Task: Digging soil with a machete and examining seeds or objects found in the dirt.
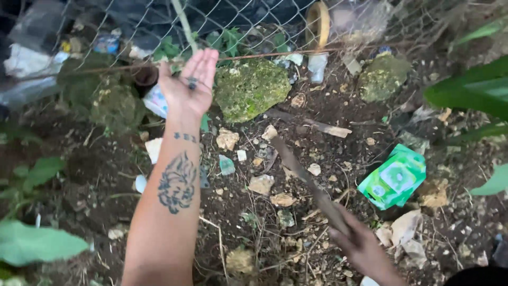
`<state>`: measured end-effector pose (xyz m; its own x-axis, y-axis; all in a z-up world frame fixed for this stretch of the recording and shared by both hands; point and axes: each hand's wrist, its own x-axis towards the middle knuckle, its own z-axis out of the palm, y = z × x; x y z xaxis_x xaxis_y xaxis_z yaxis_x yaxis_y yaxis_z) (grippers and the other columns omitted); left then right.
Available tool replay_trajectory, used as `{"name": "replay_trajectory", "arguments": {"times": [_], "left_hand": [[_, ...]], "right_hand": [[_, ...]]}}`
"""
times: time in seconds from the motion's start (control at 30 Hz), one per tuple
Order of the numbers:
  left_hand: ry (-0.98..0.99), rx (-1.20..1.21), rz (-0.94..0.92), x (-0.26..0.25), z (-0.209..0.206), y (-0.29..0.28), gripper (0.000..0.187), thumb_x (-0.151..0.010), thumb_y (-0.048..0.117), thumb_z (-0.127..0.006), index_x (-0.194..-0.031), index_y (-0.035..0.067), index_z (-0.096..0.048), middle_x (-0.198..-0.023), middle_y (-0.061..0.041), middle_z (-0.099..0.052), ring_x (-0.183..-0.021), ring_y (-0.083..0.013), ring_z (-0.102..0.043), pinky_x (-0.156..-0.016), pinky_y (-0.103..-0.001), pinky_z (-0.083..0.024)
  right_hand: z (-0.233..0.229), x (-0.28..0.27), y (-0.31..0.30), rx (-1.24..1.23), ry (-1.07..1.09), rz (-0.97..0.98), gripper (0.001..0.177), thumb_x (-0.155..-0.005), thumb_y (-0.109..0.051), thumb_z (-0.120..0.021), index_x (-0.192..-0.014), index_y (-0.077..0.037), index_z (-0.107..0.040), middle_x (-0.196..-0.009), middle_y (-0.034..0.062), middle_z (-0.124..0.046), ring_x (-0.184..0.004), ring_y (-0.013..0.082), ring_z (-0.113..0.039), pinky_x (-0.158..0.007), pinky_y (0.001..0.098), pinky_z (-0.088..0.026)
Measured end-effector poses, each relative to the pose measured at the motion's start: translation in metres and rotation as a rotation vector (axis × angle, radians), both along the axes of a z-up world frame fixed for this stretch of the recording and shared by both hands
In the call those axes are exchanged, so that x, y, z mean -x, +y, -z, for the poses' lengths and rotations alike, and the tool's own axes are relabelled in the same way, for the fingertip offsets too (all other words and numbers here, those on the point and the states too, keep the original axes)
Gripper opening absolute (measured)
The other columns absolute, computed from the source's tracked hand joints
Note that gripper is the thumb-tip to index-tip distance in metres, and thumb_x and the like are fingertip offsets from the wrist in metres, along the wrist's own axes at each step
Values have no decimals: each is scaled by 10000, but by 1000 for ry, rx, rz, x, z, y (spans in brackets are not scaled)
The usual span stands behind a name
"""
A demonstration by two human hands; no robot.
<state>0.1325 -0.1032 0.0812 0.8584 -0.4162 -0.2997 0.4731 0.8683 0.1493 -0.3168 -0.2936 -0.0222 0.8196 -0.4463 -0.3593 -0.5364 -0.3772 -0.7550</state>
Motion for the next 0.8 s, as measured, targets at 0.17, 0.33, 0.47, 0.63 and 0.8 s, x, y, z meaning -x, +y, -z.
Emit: {"name": "replay_trajectory", "arguments": {"times": [0.17, 0.33, 0.47, 0.63, 0.8], "left_hand": [[-11, 28, 141, -28, 46, -11, 951, -1028, 631, -287, -1148, -256, -610, -1157, -363, -677, -1158, -463, -679, -976, -466, -617], [38, 31, 197, -56, 94, -11, 957, -1021, 635, -318, -1164, -267, -602, -1252, -372, -642, -1207, -464, -654, -1009, -471, -597], [110, 32, 189, -64, 114, -10, 931, -1029, 634, -344, -1162, -254, -590, -1286, -369, -627, -1237, -472, -645, -1045, -481, -580], [124, 59, 197, -80, 140, -8, 929, -1039, 629, -346, -1155, -260, -587, -1294, -379, -624, -1249, -488, -630, -1059, -492, -574], [106, 73, 200, -82, 143, -3, 922, -1029, 632, -330, -1174, -243, -580, -1282, -365, -633, -1235, -479, -633, -1051, -493, -573]], "right_hand": [[28, -81, 32, 299, -65, -110, 633, -948, -176, -644, -1548, -172, -441, -1305, 227, -675, -728, 180, -719, -598, 336, -622], [72, -115, 37, 815, -26, -282, 567, -965, -113, -619, -1512, -222, -519, -1226, 260, -630, -500, 181, -664, -366, 293, -600], [102, -118, 47, 950, -269, -223, 461, -922, -143, -661, -1379, -95, -628, -988, 188, -705, -497, 186, -623, -354, 316, -555], [163, -107, 59, 811, -394, -86, 434, -933, -156, -690, -1331, 10, -645, -1007, 220, -706, -500, 142, -641, -323, 254, -576], [159, -115, 90, 629, -393, 106, 521, -873, -196, -768, -1327, 24, -638, -894, 162, -726, -536, 195, -674, -385, 291, -587]]}}
